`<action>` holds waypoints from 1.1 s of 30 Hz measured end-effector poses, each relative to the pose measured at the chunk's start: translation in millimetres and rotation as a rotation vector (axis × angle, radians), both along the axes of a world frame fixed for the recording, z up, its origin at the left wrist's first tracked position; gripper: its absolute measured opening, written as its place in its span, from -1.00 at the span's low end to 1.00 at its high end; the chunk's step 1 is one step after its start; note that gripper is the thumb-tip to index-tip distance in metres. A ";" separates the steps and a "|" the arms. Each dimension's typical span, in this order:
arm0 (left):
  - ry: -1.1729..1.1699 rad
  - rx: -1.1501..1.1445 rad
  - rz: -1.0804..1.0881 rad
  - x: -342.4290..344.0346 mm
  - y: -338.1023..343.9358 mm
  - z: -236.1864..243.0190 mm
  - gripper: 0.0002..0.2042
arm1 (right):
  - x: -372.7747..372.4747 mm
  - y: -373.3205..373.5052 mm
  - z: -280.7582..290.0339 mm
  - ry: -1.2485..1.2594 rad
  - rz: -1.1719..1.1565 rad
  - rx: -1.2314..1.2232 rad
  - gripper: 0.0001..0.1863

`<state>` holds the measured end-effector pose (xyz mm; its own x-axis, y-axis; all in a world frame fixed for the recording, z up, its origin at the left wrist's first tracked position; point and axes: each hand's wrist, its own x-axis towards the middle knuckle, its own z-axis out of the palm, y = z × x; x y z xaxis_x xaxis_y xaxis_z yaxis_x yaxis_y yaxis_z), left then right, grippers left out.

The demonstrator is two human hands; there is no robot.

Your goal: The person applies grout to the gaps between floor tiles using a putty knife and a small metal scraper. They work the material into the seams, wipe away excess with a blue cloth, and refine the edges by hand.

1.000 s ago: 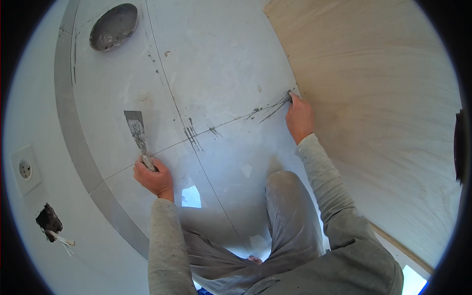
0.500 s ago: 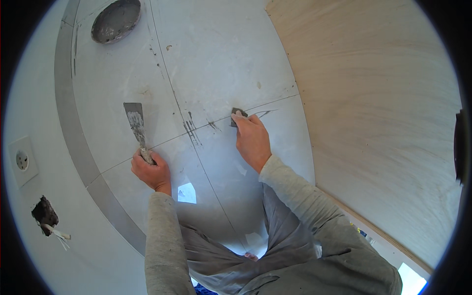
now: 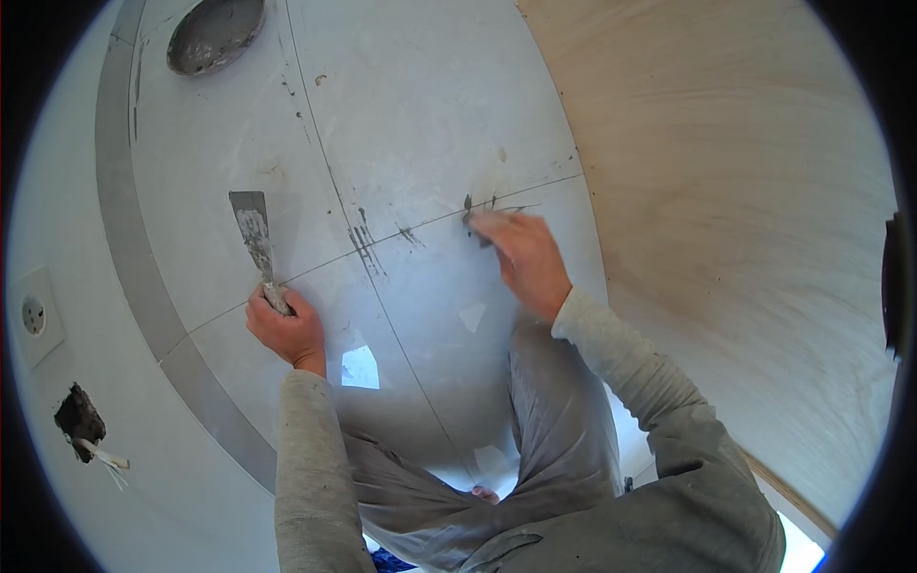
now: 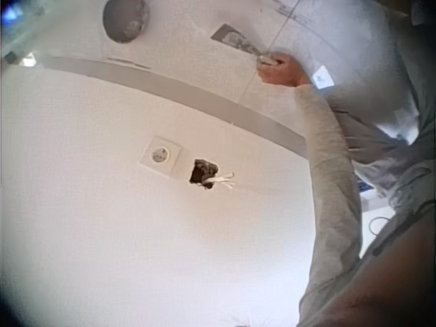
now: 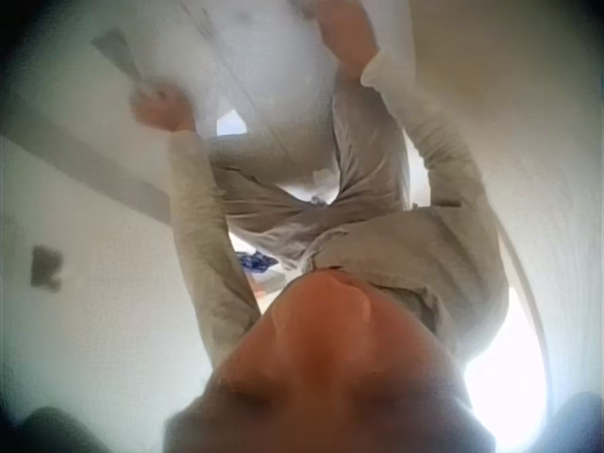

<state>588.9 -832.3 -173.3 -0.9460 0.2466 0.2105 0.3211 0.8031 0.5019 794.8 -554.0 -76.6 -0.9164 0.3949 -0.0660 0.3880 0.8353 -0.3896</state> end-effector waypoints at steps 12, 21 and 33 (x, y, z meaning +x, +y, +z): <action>-0.013 -0.017 0.011 2.8 6.9 4.4 -0.72 | -25.9 -25.9 -10.9 0.029 0.053 -0.013 -0.46; -0.001 -0.016 0.005 -0.8 0.7 5.6 -0.71 | -44.3 -68.7 -7.8 0.009 0.070 -0.108 -0.53; -0.011 0.019 -0.007 2.0 6.3 4.0 -0.70 | -54.3 -78.9 -20.4 0.242 -0.070 -0.191 -0.45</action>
